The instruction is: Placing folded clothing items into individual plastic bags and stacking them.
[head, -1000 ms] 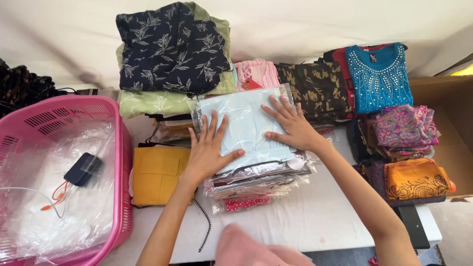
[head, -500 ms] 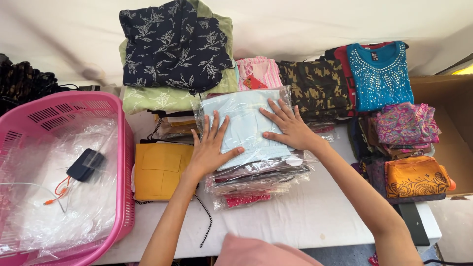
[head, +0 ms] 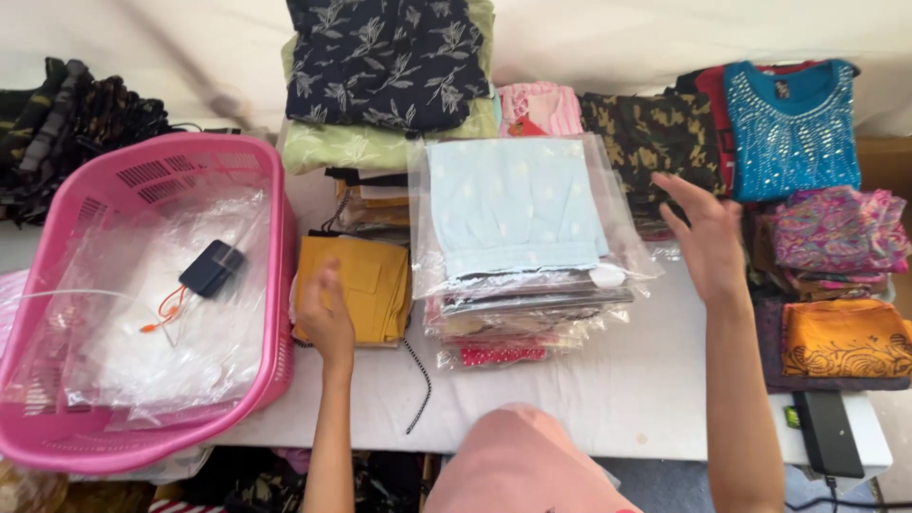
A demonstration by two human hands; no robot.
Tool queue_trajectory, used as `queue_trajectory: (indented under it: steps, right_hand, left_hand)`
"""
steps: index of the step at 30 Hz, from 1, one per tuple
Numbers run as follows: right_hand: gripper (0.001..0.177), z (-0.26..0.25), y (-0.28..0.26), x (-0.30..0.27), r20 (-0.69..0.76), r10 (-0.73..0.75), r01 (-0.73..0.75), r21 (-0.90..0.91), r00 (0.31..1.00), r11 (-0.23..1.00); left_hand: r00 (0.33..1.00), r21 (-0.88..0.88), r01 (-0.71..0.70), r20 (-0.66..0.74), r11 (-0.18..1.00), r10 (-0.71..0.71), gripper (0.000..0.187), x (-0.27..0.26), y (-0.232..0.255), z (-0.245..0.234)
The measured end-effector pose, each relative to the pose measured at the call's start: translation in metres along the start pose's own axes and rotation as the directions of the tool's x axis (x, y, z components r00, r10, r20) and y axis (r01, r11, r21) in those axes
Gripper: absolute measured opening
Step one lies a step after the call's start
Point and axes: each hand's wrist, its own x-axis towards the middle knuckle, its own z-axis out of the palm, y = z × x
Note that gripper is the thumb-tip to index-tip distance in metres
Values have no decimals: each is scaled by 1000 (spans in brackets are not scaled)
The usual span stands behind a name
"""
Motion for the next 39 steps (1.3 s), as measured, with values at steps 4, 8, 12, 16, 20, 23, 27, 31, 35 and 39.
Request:
queue_trajectory:
  steps: [4,8,12,16,20,23,27,31,35,39]
  right_hand:
    - [67,-5,79,-66,-159,-6,67,380,987,923]
    - [52,1,131,-117,-291,241,-38,564,926,825]
    - [49,19,107,-137,-365,294,-92,480,883,872]
    - [49,16,117,-159,-404,330,-116,469,853,875]
    - [45,15,141,-175,-411,410,-217,440,814,872]
    - [39,29,166,-193,-389,553,-435,354,737,828]
    - [41,75,177,-201,-140,736,-729,105,662,676]
    - [51,134,181,-199,96,726,-732,84,681,676]
    - [69,193,151,-174,428,705,-823,347,566,450]
    - [79,196,189,-186,549,694,-849,499,465,174]
  left_hand:
    - [878,333,-466,292,820,380,45,-26,-103,-7]
    - [707,498,-706,543,503,454,72,-21,-136,-8]
    - [826,443,-530,462,723,322,32,11,-168,9]
    - [973,388,-30,222,921,-62,26,17,-165,9]
    - [933,435,-357,203,827,296,24,3,-141,8]
    - [914,425,-401,135,811,382,25,14,-152,5]
    - [955,190,-239,-130,952,265,21,36,-102,-25]
    - [966,415,-260,105,872,238,25,-17,-13,-61]
    - [782,612,-591,596,525,184,36,-119,9,-40]
    - [438,233,-768,870,597,225,41,-227,-16,32]
